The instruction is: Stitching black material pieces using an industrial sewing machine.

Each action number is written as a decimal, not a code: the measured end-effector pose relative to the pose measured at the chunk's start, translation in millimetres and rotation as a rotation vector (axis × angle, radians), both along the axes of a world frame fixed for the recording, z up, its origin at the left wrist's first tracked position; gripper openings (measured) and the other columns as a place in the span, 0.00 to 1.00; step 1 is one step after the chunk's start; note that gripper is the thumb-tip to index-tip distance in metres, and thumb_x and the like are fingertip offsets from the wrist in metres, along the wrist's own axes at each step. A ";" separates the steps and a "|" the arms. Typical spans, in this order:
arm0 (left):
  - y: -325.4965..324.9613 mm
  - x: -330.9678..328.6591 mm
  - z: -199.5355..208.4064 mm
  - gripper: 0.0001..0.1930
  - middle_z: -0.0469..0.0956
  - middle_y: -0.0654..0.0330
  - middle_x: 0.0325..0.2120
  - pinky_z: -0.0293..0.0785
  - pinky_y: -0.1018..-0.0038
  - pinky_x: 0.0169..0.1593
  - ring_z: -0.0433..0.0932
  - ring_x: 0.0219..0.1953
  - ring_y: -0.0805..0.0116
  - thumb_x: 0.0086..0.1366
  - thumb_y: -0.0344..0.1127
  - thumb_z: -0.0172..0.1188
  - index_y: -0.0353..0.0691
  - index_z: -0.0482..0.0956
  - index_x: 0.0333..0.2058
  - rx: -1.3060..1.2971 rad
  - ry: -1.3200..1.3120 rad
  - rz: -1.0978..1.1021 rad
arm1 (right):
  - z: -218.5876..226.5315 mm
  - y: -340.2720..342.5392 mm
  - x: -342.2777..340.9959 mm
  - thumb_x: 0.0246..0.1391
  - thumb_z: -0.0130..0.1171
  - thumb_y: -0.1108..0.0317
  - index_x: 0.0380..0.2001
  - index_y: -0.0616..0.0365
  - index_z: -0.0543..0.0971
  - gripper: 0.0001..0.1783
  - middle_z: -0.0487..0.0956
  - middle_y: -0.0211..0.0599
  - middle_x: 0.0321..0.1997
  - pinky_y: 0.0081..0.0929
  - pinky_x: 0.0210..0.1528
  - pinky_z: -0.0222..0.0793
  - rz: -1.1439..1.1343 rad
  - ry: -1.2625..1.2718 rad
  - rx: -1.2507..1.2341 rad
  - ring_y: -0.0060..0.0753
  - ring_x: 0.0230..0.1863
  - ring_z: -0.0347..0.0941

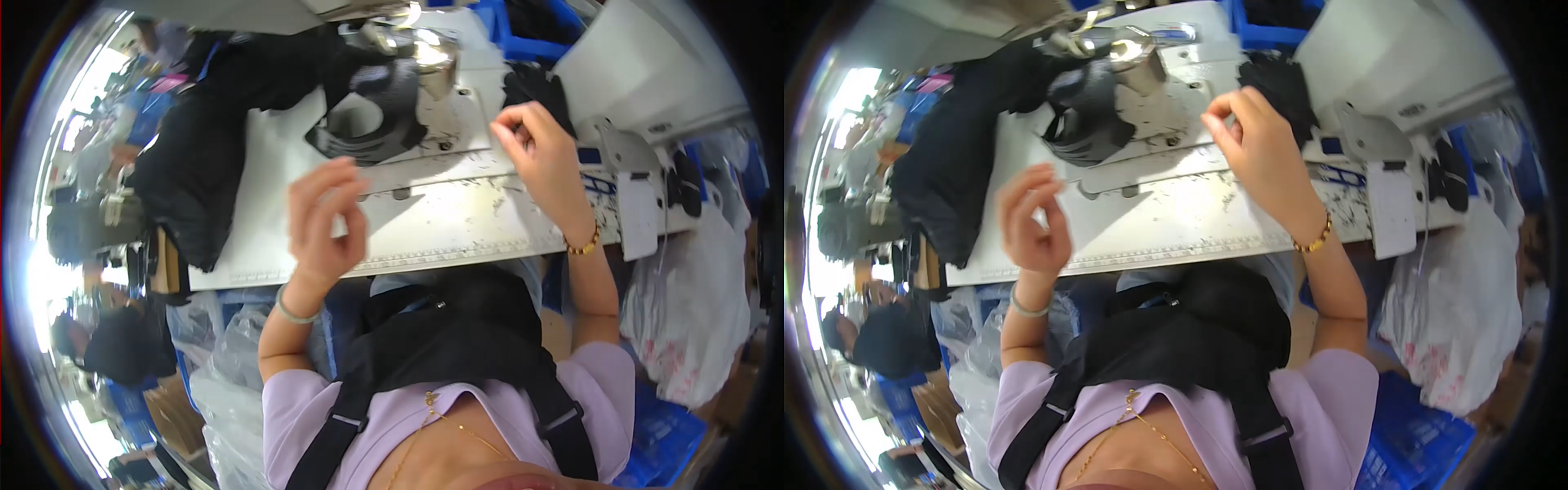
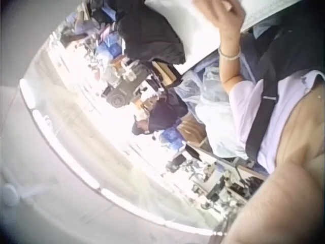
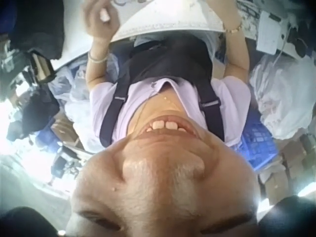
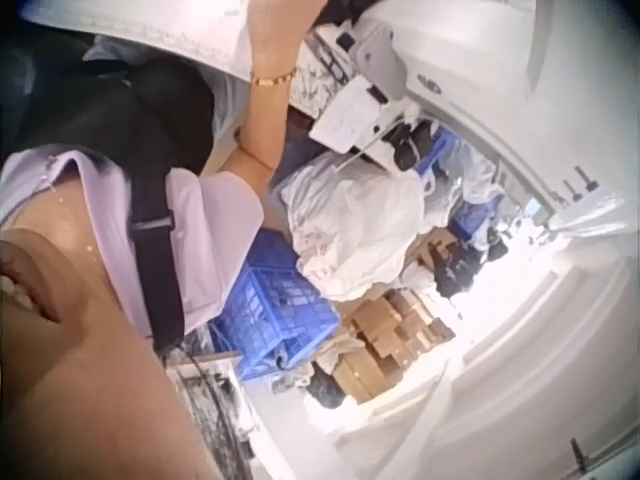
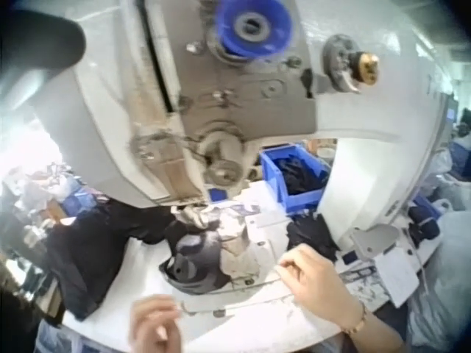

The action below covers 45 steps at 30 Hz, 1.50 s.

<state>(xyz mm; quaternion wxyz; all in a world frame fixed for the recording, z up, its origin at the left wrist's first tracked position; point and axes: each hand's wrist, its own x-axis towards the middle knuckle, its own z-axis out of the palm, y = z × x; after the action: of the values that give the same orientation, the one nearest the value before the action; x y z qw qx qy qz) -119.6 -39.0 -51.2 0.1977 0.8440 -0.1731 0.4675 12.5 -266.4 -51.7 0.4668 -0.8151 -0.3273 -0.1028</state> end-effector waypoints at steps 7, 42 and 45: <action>24.6 24.1 8.1 0.27 0.71 0.55 0.45 0.63 0.68 0.52 0.69 0.51 0.55 0.46 0.29 0.68 0.36 0.70 0.47 0.060 0.155 0.193 | -32.5 -42.2 15.3 0.49 0.58 0.66 0.31 0.60 0.74 0.09 0.71 0.35 0.29 0.24 0.28 0.66 -0.238 -0.008 -0.259 0.32 0.24 0.71; -53.8 43.8 -17.0 0.09 0.78 0.57 0.28 0.76 0.79 0.30 0.78 0.32 0.73 0.60 0.31 0.58 0.29 0.77 0.36 -1.092 0.955 -0.544 | -60.2 -18.2 -9.0 0.42 0.62 0.75 0.37 0.54 0.80 0.15 0.73 0.30 0.36 0.19 0.24 0.67 0.231 -0.599 0.019 0.27 0.29 0.72; -53.0 33.5 -20.3 0.09 0.79 0.57 0.29 0.75 0.82 0.29 0.78 0.33 0.75 0.60 0.30 0.58 0.30 0.77 0.36 -0.960 0.898 -0.415 | -58.7 -12.6 -13.4 0.43 0.61 0.76 0.38 0.53 0.80 0.15 0.73 0.28 0.35 0.18 0.23 0.65 0.206 -0.669 0.063 0.25 0.29 0.71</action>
<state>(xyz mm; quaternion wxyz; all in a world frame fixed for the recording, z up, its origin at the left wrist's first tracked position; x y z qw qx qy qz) -86.2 -92.0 -71.5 0.6876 0.7243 -0.0064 0.0501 -0.9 -279.0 -110.3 0.3663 -0.6843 -0.5393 -0.3266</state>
